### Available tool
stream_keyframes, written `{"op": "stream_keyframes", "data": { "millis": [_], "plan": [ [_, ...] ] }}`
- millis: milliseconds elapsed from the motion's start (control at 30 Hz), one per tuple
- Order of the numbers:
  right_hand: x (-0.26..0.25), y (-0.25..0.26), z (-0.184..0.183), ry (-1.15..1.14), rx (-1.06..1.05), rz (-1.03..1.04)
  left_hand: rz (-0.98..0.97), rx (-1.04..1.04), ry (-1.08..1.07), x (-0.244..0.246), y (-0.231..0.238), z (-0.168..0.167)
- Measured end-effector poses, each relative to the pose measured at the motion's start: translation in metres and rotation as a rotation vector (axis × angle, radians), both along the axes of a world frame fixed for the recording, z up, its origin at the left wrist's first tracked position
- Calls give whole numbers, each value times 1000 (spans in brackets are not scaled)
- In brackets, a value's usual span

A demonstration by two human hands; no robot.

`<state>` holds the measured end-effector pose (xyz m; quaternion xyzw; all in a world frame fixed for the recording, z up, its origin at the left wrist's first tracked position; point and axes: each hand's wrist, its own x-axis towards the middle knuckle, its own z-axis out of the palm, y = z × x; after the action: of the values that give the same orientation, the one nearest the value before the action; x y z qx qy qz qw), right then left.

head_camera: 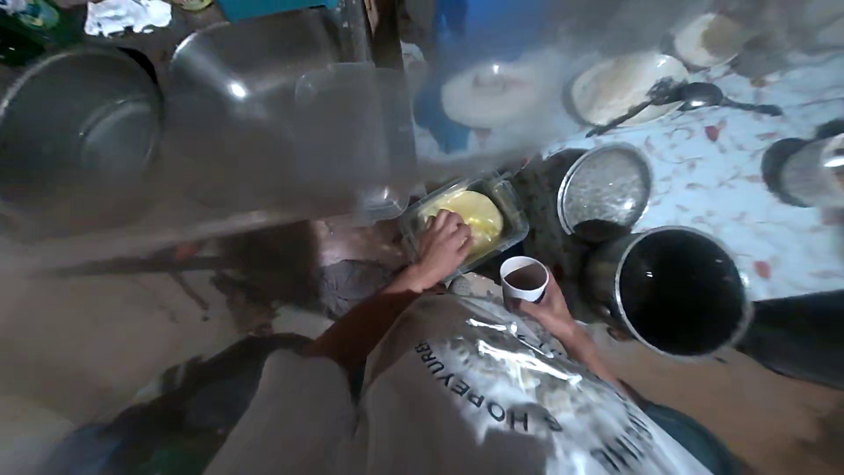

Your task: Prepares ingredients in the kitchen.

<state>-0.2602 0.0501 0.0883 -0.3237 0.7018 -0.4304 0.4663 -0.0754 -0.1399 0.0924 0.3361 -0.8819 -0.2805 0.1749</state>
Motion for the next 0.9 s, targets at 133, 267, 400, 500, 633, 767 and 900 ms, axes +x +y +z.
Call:
{"op": "stream_keyframes", "data": {
  "millis": [133,267,400,500,633,767,900],
  "plan": [
    [7,0,4,-6,-28,-55,24,290,-480,-59,-22,-51],
    [10,-7,13,-59,-24,-94,119,471,-599,-73,-32,-73],
    [12,-22,17,-133,-12,-151,261,670,-358,-44,-33,-74],
    [14,-40,17,-173,-27,-194,311,777,-173,-15,-29,-76],
    [14,-67,13,-327,-79,-273,309,839,76,3,-29,-79],
    [9,-94,0,-457,-76,-288,338,699,-98,-4,-47,-74],
    [6,-120,0,-498,65,-69,345,482,-176,-4,-40,-51]
  ]
}}
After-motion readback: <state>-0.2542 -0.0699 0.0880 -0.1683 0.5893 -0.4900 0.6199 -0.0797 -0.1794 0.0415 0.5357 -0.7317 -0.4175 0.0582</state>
